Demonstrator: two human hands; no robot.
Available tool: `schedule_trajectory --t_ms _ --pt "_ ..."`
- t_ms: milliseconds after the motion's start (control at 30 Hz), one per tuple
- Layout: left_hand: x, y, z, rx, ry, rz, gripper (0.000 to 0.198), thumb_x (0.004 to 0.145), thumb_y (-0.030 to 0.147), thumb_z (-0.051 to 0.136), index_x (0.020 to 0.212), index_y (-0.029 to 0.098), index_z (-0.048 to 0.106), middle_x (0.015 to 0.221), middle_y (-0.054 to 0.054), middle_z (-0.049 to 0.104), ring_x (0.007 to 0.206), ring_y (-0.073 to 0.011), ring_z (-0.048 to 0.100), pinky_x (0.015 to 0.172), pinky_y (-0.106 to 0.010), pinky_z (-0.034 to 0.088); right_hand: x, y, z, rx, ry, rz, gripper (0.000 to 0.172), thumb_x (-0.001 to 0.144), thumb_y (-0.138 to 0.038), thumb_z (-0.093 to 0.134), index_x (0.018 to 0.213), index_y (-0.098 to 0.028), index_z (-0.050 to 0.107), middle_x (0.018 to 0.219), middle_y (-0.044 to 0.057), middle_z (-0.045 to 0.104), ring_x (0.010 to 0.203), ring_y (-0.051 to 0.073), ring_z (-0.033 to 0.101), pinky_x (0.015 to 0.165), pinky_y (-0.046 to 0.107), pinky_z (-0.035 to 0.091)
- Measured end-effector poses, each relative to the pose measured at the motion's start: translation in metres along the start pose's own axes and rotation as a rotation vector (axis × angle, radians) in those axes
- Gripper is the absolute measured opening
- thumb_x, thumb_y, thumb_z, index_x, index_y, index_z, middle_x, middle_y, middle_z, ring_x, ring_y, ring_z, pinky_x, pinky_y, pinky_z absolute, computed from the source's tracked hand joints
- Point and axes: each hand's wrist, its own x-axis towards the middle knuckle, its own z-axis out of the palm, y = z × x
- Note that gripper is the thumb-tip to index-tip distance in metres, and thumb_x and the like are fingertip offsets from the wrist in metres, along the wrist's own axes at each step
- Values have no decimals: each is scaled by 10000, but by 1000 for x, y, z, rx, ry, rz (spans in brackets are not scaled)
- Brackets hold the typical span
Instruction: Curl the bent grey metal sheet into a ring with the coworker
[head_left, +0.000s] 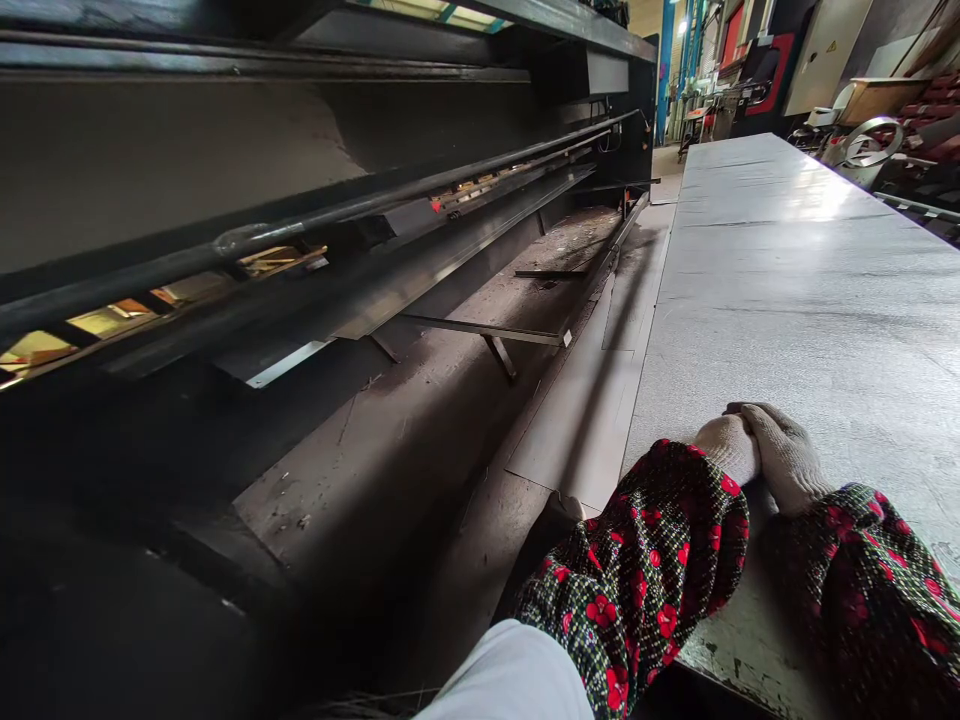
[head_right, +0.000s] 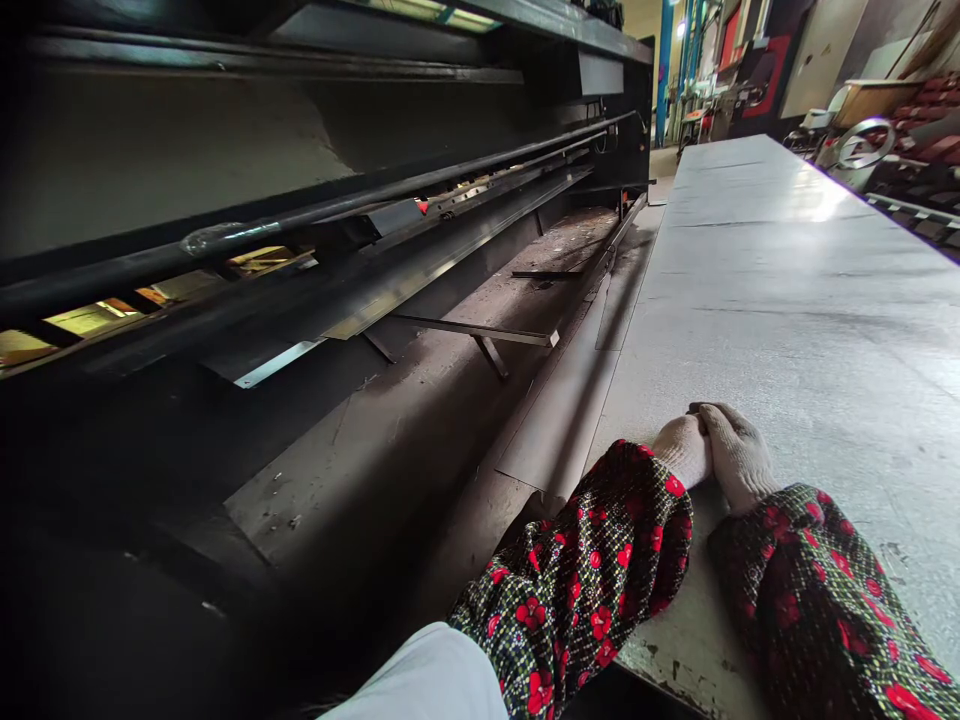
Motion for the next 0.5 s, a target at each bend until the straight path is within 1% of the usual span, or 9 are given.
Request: schedule_trajectory --t_ms 233,367,500 --pt "2 -2 2 0 5 13 364 827 314 397 1025 120 634 977 -135 661 878 -222 595 728 -296 464 -3 -7 1 6 -6 27 344 788 -432 448 959 -239 676 965 17 684 947 168 586 861 277 414" --pt "2 -1 2 24 32 20 357 830 288 379 995 113 643 965 -137 665 855 -208 600 722 -289 467 -4 -8 0 3 -3 38 364 791 -440 440 951 -212 675 974 33 681 950 166 583 860 267 406" --pt "4 -2 4 39 38 30 349 835 299 375 995 135 639 965 -116 668 858 -195 601 730 -281 469 -4 -9 -1 -2 -5 35 362 789 -443 437 935 -211 673 971 37 680 950 173 583 859 276 409"
